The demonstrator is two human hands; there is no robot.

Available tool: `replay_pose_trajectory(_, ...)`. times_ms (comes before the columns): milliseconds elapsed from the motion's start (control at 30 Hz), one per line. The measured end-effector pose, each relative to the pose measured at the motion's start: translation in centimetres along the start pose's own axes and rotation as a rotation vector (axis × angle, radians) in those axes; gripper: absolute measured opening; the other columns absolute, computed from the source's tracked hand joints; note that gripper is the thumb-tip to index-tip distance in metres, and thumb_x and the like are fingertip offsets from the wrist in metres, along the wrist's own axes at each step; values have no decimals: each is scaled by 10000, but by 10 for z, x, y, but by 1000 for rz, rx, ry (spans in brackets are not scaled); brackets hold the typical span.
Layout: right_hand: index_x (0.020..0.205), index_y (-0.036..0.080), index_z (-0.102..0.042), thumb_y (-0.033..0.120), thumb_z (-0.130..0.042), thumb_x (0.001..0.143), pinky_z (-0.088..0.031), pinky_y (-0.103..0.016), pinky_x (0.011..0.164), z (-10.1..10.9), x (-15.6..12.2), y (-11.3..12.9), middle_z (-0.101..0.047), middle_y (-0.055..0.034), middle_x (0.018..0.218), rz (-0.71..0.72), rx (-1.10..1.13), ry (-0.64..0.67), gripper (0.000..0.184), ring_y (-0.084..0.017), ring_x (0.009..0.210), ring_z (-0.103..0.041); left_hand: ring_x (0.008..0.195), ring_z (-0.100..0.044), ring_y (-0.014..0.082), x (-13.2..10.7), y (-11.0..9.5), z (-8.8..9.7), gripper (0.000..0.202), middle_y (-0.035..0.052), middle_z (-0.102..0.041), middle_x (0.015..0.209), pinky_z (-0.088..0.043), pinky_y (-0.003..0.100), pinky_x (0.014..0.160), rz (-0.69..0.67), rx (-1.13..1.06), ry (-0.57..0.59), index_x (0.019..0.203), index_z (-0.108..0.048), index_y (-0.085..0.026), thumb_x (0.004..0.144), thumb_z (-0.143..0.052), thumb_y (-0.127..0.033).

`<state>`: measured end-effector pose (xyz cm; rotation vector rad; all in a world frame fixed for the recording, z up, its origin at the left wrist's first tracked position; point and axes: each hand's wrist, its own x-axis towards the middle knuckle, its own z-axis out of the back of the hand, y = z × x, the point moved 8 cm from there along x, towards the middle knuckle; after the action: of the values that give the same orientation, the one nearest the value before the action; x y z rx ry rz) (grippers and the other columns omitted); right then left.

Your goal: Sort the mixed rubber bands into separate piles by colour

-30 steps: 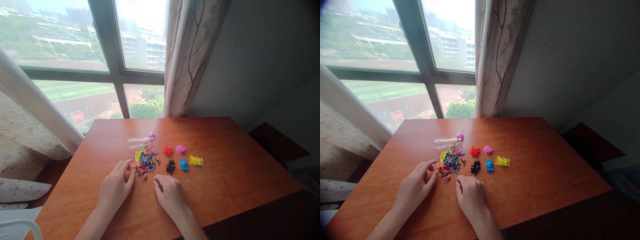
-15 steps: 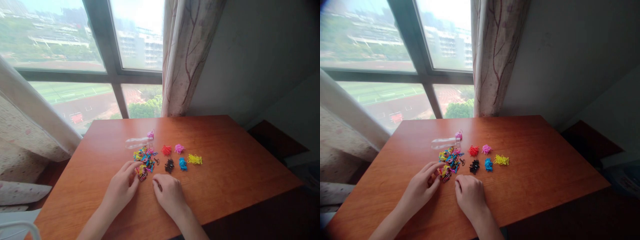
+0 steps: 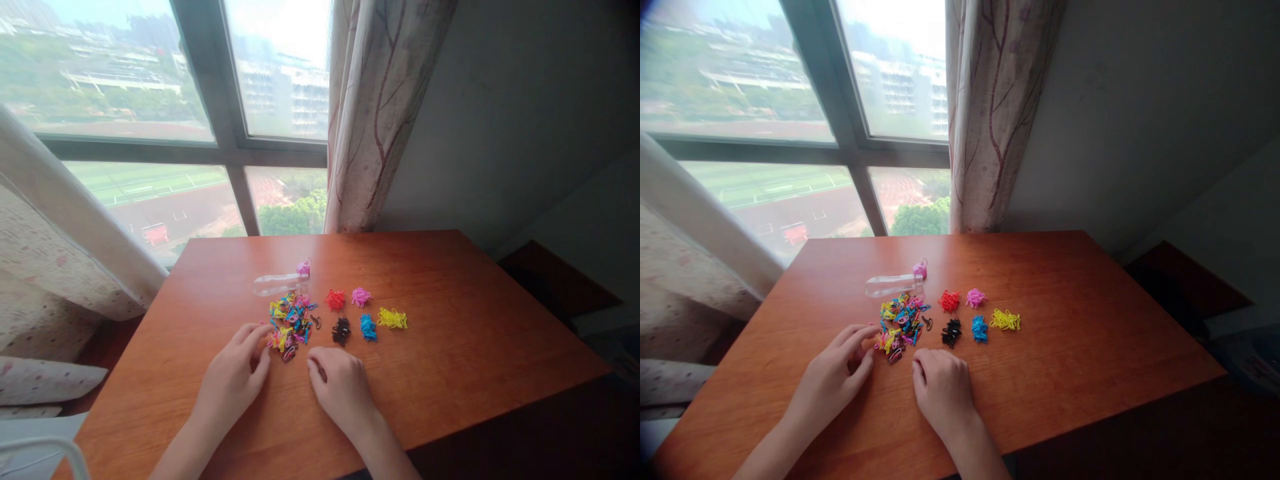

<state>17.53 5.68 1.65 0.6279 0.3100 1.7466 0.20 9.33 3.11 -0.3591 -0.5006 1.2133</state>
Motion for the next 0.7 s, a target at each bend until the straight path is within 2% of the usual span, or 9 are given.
replay_pose_trajectory(167,783,226,-590,134,-520,884,-287,-257,607,1,0,1,-655,29,724,-4,10,2,153,-129,664,-588,822,-663,167,7,-5,-5,242,33,-647,1072,-515,253,684,6,33,43,1111,-611,-254,923,-480,-330)
replay_pose_trajectory(367,784,227,-582,132,-527,886,-283,-261,610,-1,1,-1,-651,32,728,-12,12,13,149,-131,670,-585,755,-649,146,7,-5,-8,219,20,-647,994,-504,248,696,5,-10,66,1059,-629,-241,922,-465,-287)
replay_pose_trajectory(600,795,223,-595,140,-522,892,-293,-254,605,0,1,0,-658,25,729,-1,1,7,148,-128,665,-588,687,-622,134,4,-5,-1,218,7,-658,912,-490,231,649,-10,-56,19,1013,-658,-240,928,-476,-325)
replay_pose_trajectory(700,796,224,-597,141,-519,894,-300,-250,607,0,1,0,-657,23,727,1,-1,4,151,-128,664,-590,721,-625,138,3,-2,1,216,15,-668,949,-492,225,644,-3,-72,-7,1004,-671,-245,921,-490,-329)
